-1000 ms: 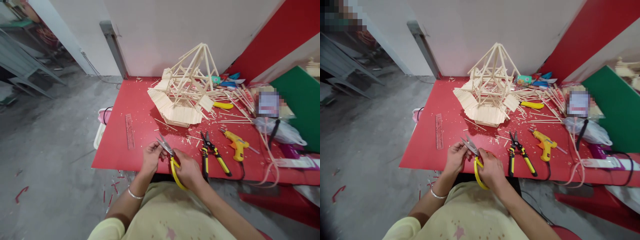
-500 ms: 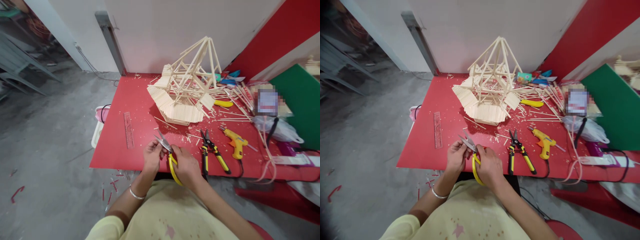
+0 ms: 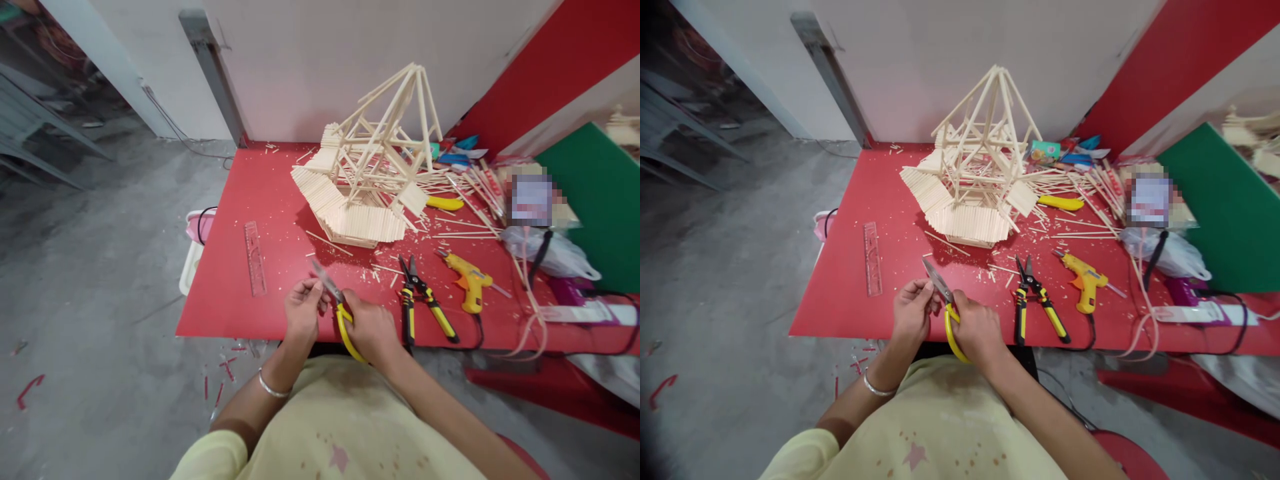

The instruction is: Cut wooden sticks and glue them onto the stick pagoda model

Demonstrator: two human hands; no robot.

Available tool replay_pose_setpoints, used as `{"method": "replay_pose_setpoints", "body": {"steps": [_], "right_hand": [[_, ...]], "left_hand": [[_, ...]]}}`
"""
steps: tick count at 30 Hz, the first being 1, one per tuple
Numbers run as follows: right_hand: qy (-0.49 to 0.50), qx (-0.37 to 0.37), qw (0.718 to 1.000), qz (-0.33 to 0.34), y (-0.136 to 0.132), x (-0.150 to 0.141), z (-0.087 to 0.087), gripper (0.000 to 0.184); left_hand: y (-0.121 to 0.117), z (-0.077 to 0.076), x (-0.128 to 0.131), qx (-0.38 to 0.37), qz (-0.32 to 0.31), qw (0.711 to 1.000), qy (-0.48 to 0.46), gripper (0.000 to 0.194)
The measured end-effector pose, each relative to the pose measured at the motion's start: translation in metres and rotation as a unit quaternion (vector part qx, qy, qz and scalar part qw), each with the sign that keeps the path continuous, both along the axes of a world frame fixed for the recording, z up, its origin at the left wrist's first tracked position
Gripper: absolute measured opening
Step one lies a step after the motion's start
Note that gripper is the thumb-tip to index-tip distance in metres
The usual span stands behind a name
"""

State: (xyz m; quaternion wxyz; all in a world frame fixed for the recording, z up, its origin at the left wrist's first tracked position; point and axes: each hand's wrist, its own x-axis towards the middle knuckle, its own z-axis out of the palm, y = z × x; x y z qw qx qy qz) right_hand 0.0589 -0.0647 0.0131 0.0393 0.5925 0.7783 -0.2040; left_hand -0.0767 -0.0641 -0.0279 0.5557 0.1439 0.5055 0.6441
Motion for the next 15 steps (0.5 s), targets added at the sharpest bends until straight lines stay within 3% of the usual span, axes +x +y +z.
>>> {"method": "replay_pose_setpoints", "body": {"steps": [4,15], "right_hand": [[0.007,-0.010,1.000,-0.003,0.003,0.004,0.000,0.028],[0.013,0.026,1.000,0.000,0.000,0.010,0.006,0.044]], "left_hand": [[0.002,-0.001,-0.002,0.001,-0.011,1.000,-0.005,0.041],[0.006,-0.008,0.001,0.008,-0.046,0.999,-0.018,0.038]]}}
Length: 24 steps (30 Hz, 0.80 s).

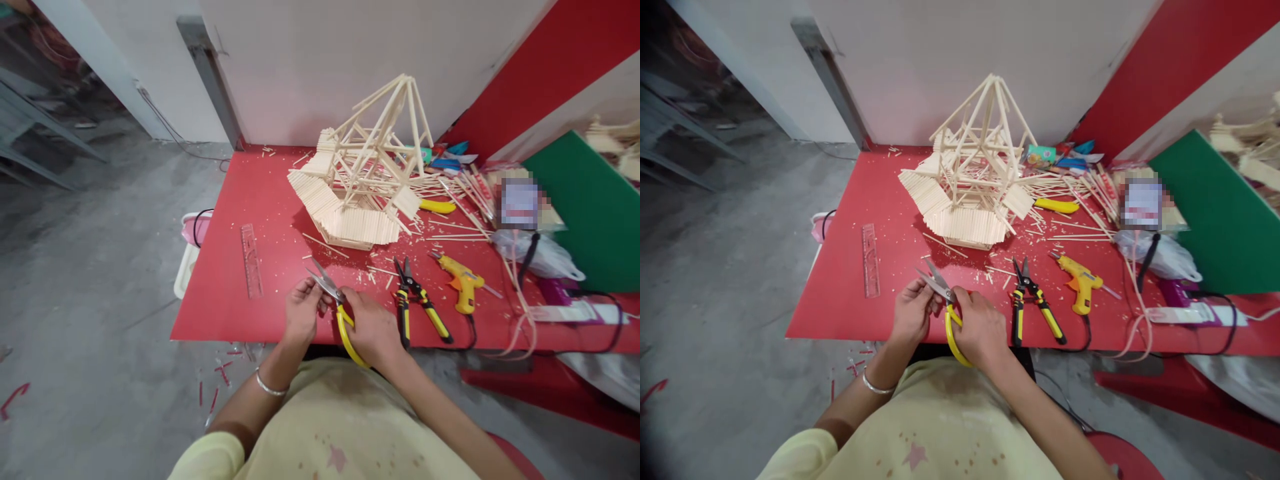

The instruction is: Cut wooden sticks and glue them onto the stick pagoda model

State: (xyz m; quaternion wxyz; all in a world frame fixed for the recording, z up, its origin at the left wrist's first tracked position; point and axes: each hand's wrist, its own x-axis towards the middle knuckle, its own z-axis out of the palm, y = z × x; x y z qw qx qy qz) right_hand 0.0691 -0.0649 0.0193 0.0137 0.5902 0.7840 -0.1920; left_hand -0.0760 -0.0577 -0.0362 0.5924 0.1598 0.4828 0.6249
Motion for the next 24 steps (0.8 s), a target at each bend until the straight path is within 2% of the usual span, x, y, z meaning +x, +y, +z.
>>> {"method": "replay_pose_setpoints", "body": {"steps": [7,13,19,24], "right_hand": [[0.001,0.014,1.000,-0.001,-0.001,-0.001,-0.001,0.044],[0.010,-0.003,1.000,-0.005,-0.001,0.003,0.001,0.045],[0.041,-0.031,0.999,0.009,0.000,0.009,0.005,0.040],[0.029,-0.035,0.999,0.022,0.002,0.011,0.009,0.037]], "left_hand": [[-0.002,0.004,0.000,0.006,-0.004,1.000,0.001,0.039],[-0.002,0.005,0.000,0.019,-0.016,0.999,0.025,0.039],[-0.001,0.004,-0.010,0.035,-0.074,0.994,0.067,0.033],[-0.004,-0.002,-0.020,0.044,-0.109,0.989,0.092,0.030]]}}
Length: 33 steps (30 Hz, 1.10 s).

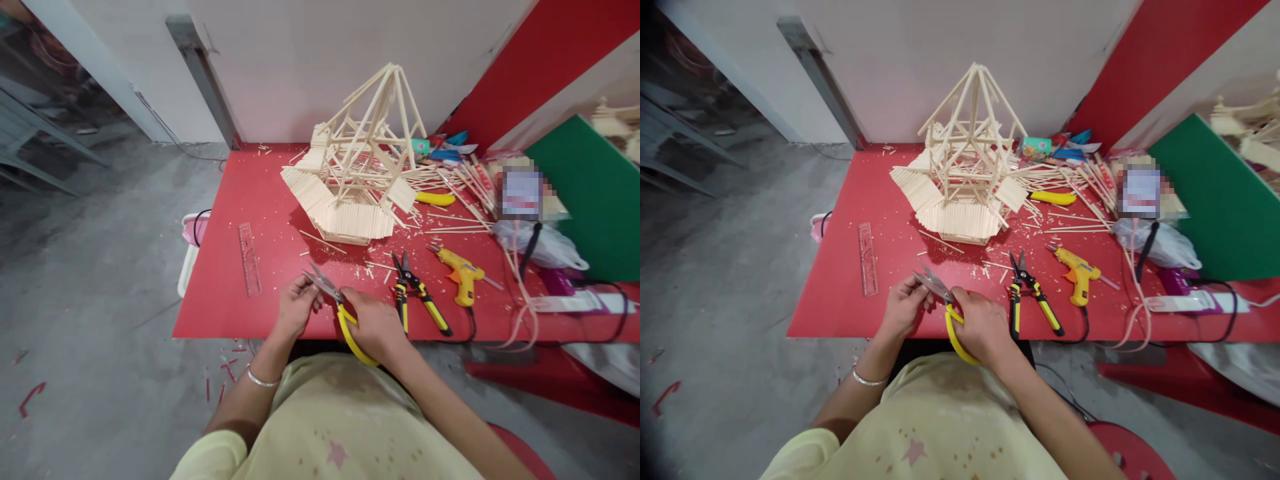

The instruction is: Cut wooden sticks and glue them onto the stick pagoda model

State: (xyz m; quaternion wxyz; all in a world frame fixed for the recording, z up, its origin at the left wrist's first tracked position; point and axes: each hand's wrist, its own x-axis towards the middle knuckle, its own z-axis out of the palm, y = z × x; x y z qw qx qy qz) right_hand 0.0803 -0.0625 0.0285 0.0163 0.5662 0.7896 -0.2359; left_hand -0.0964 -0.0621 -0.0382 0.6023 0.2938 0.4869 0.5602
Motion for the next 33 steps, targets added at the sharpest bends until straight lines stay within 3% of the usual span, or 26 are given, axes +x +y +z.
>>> {"method": "replay_pose_setpoints", "body": {"steps": [4,8,12,16,20,23,28,33], "right_hand": [[-0.017,-0.013,1.000,-0.003,0.000,-0.001,0.003,0.030],[-0.041,-0.027,0.998,-0.025,-0.003,-0.002,-0.004,0.033],[-0.113,0.038,0.991,-0.067,-0.001,-0.001,-0.013,0.047],[-0.122,0.090,0.988,-0.040,0.000,-0.001,-0.017,0.051],[-0.083,0.136,0.987,-0.012,-0.004,0.001,-0.019,0.043],[-0.009,0.182,0.983,-0.015,-0.004,0.005,-0.009,0.038],[0.140,0.300,0.944,-0.007,0.007,0.009,0.017,0.028],[0.182,0.323,0.929,0.005,0.021,0.023,0.017,0.025]], "left_hand": [[-0.002,-0.002,-0.001,-0.003,-0.004,1.000,-0.019,0.030],[0.000,0.008,0.002,-0.022,0.020,0.999,-0.035,0.031],[0.003,0.021,0.001,-0.060,0.058,0.993,-0.081,0.033],[0.006,0.028,0.000,-0.111,0.047,0.979,-0.162,0.034],[0.009,0.035,0.005,-0.146,0.001,0.969,-0.200,0.035],[0.011,0.042,0.011,-0.161,-0.032,0.957,-0.238,0.036],[0.013,0.050,0.029,-0.173,-0.078,0.926,-0.327,0.028],[0.023,0.056,0.046,-0.203,-0.107,0.900,-0.369,0.019]]}}
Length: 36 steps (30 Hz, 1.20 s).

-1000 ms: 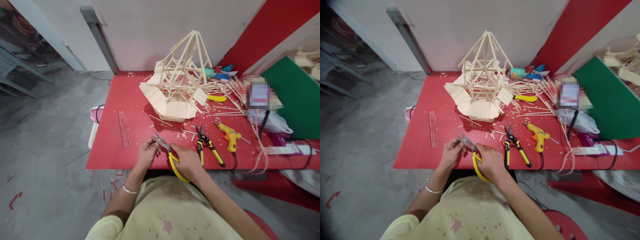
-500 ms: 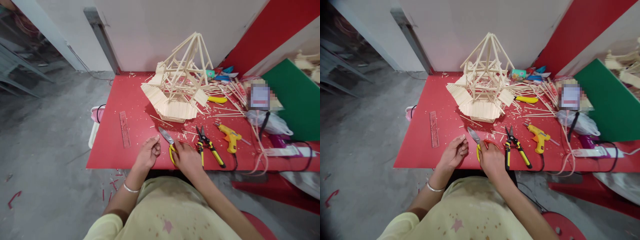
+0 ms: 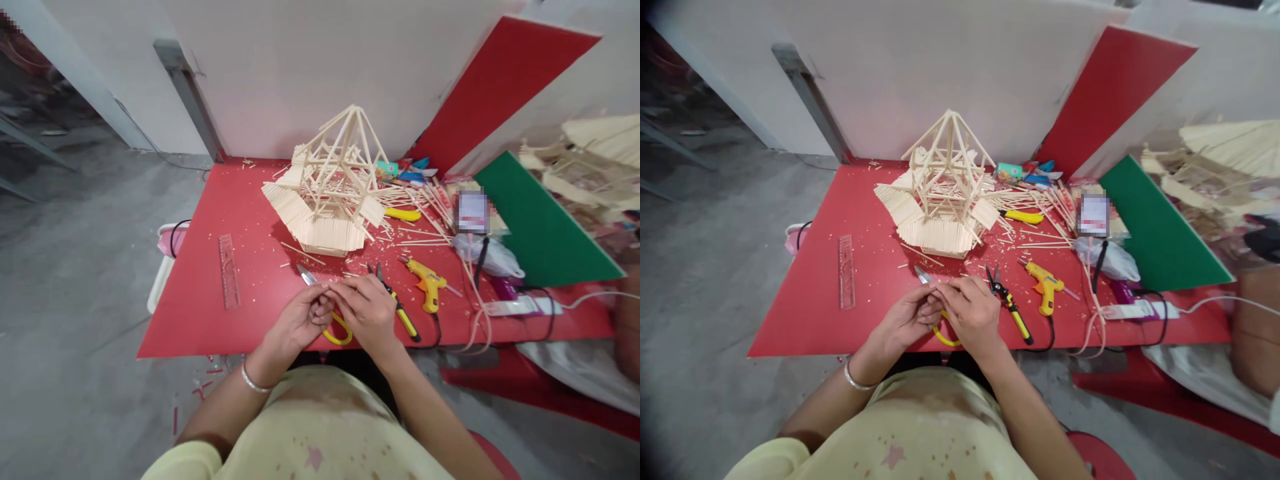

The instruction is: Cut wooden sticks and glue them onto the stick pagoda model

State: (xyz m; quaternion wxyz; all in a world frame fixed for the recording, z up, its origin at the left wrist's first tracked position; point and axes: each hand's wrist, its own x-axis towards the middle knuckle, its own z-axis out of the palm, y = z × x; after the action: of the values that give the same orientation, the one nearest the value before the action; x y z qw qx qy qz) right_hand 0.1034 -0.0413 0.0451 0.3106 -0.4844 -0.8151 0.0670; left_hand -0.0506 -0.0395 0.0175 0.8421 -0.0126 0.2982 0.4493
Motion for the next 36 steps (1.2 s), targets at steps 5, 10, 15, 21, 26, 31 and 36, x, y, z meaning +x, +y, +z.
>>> {"method": "replay_pose_setpoints", "body": {"steps": [5,10,15,21,26,31,36], "right_hand": [[-0.009,0.031,0.999,-0.018,0.004,0.015,-0.002,0.024],[-0.023,0.101,0.992,-0.076,0.005,0.021,-0.001,0.020],[-0.020,0.149,0.974,-0.169,0.023,0.029,-0.008,0.020],[-0.005,0.153,0.969,-0.195,0.048,0.027,0.001,0.023],[0.007,0.176,0.966,-0.189,0.054,0.023,-0.003,0.018],[0.025,0.229,0.957,-0.175,0.060,0.026,-0.013,0.015],[0.031,0.294,0.943,-0.154,0.064,0.023,-0.010,0.018]], "left_hand": [[0.011,0.008,0.011,0.004,-0.025,1.000,-0.019,0.016],[0.022,0.015,0.025,0.023,-0.028,0.999,-0.029,0.015],[0.041,0.015,0.042,0.049,-0.020,0.997,-0.062,0.022],[0.064,0.020,0.057,0.056,0.016,0.997,-0.044,0.023],[0.076,0.025,0.061,0.055,0.021,0.998,-0.030,0.024],[0.080,0.027,0.061,0.059,0.018,0.997,-0.036,0.026],[0.080,0.028,0.061,0.057,0.019,0.997,-0.038,0.028]]}}
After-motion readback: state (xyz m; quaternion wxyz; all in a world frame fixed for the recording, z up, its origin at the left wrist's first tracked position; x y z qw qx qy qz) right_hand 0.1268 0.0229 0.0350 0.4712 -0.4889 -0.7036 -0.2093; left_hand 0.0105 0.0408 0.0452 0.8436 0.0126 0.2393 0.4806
